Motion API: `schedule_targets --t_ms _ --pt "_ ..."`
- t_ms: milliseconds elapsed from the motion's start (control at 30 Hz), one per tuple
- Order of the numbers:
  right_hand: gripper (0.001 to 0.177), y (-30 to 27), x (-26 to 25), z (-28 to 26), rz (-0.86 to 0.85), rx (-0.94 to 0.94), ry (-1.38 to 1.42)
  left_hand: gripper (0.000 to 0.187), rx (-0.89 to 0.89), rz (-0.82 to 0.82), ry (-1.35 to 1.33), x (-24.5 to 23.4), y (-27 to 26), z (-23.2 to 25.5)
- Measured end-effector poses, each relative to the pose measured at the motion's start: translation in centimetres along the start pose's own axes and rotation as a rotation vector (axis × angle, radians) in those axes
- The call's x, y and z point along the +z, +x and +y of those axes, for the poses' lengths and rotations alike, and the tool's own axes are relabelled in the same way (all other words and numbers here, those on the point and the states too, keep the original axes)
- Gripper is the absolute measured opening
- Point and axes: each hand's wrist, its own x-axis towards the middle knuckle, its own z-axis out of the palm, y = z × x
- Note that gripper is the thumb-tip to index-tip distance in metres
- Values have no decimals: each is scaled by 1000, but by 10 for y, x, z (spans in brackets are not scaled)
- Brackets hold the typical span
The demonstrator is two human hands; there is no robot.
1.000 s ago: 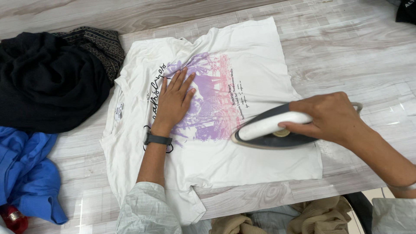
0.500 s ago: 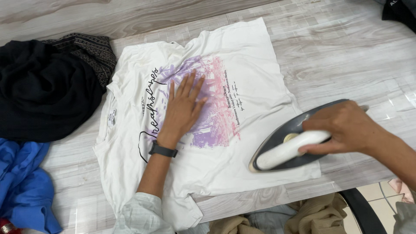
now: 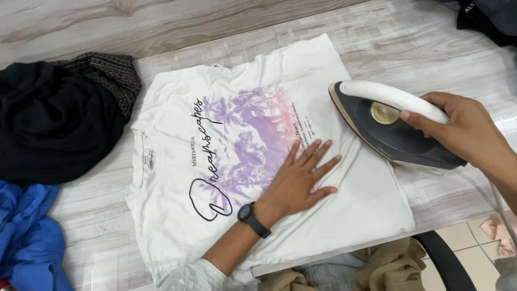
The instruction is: The person irons a white t-shirt with a graphic print on a flat surface, smoothing the fabric and moving the iron back and forth. After finishing the white shirt, the person picks up a blue polo shirt, unfolds it, and lays it flat on the surface to prepare for ironing.
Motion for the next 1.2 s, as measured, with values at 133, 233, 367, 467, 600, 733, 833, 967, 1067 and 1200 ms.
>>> schedule_targets --t_ms 133,233,367,467,600,733,833,967,1067,1200 --pt "48 -1 5 -23 -22 -91 89 65 23 14 -85 8 -8 36" --pt "50 -3 10 -44 -54 -149 106 55 55 6 -91 6 -7 31" --pt "52 -4 19 -66 -137 -53 47 52 -269 79 47 -20 -2 -40" --pt "53 -2 27 -75 -141 -143 54 52 -387 210 40 -40 4 -99" --pt "48 11 42 -89 -69 -267 -8 57 -476 291 107 -44 3 -140" --pt "43 34 53 -100 75 -390 -73 60 -506 323 170 -34 0 -150" --pt "44 64 61 -109 93 -322 -104 61 -510 334 194 -32 -2 -152" --pt "47 102 78 -110 218 -346 -171 62 -528 333 177 -33 -2 -151" --pt "51 135 82 -102 318 -357 -222 63 -536 332 184 -37 -1 -152" --pt "53 163 80 -91 355 -320 -233 64 -545 327 180 -38 -2 -151"
